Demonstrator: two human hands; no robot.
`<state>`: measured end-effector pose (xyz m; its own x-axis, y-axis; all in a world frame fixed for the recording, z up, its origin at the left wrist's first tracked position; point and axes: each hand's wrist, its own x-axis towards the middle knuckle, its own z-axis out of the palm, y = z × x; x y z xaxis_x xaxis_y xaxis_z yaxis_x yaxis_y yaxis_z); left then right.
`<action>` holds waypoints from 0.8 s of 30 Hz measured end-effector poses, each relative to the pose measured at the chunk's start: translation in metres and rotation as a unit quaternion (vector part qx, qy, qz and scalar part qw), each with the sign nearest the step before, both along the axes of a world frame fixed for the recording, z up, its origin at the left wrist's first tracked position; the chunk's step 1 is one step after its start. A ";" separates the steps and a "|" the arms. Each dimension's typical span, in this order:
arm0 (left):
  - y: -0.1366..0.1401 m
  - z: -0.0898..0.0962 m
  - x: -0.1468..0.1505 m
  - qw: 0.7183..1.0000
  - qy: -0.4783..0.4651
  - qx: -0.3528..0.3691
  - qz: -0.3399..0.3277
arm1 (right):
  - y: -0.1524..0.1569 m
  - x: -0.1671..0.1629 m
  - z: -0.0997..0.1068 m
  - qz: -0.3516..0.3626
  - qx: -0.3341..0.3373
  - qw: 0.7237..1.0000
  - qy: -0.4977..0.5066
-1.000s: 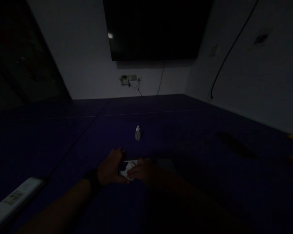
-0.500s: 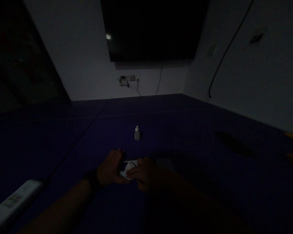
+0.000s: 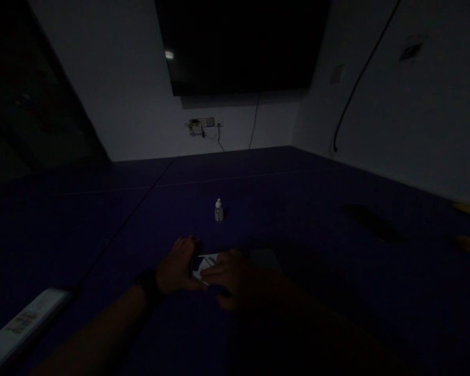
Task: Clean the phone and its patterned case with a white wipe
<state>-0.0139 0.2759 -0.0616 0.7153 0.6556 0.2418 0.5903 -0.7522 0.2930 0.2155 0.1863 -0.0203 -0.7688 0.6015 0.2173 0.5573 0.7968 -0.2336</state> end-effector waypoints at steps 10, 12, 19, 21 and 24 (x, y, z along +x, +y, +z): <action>0.000 0.002 -0.001 1.000 0.009 0.001 0.002 | 0.007 0.038 0.000 -0.049 -0.007 0.999 0.007; -0.001 0.002 -0.001 1.000 0.010 0.002 0.002 | 0.006 0.027 0.002 -0.031 -0.006 0.999 0.007; 0.000 0.002 -0.001 1.000 0.013 0.003 0.001 | 0.004 -0.003 0.001 -0.025 -0.017 0.999 -0.010; 0.000 0.002 -0.001 1.000 0.015 0.003 0.002 | 0.006 0.012 0.001 -0.048 -0.019 0.999 -0.017; 0.001 0.001 -0.001 1.000 0.016 0.006 0.006 | 0.006 0.043 0.007 -0.095 -0.030 0.994 -0.042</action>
<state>-0.0146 0.2768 -0.0606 0.7153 0.6609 0.2272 0.6074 -0.7487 0.2655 0.2581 0.1927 -0.0135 -0.6537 0.7477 0.1167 0.7161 0.6610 -0.2243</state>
